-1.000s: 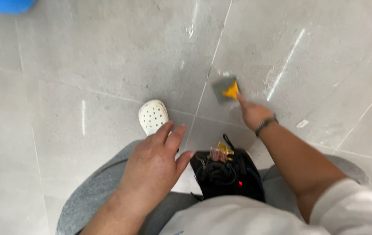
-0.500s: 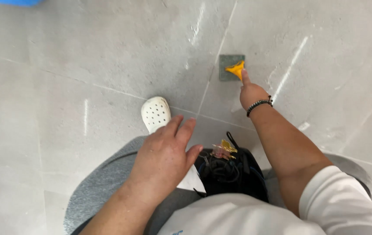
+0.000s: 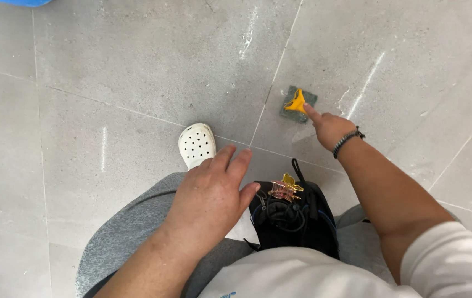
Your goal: Scrubbing and cleaning spots off a tiled floor using a scraper and solvent.
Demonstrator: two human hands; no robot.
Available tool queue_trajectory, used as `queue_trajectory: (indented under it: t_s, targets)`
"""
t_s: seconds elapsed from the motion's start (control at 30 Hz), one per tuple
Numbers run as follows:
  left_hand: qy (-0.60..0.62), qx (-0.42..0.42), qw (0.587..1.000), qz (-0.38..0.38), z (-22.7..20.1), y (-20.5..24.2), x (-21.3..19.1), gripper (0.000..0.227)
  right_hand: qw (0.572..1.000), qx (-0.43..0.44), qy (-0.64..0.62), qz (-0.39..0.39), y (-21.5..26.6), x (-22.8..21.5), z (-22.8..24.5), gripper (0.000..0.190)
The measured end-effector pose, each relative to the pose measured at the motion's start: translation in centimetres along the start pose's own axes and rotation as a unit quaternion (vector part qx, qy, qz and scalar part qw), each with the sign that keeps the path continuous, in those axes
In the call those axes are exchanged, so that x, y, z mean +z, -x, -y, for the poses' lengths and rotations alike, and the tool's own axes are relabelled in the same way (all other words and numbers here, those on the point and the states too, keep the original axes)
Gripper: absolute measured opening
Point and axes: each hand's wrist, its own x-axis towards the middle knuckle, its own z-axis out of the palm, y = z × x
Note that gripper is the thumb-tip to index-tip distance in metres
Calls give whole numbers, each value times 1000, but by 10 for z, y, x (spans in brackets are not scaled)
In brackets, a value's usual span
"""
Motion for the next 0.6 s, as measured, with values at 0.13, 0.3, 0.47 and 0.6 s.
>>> queue_trajectory:
  t_s: [0.13,0.3,0.47,0.6]
  targets:
    - [-2,-1,1000,1,1,0,-1,57,996,14,-82,22,-40,39,-1,55]
    - [-8,11,1000,-23,6,2,1,57,979,30,-202,4,-41,70,-5,46]
    - [20,-18,1000,1,-2,3,-2,56,989,27,-142,17,-23,-8,51,63]
    - [18,0,1000,-7,2,5,0,58,992,2,-127,-8,-35,17,20,64]
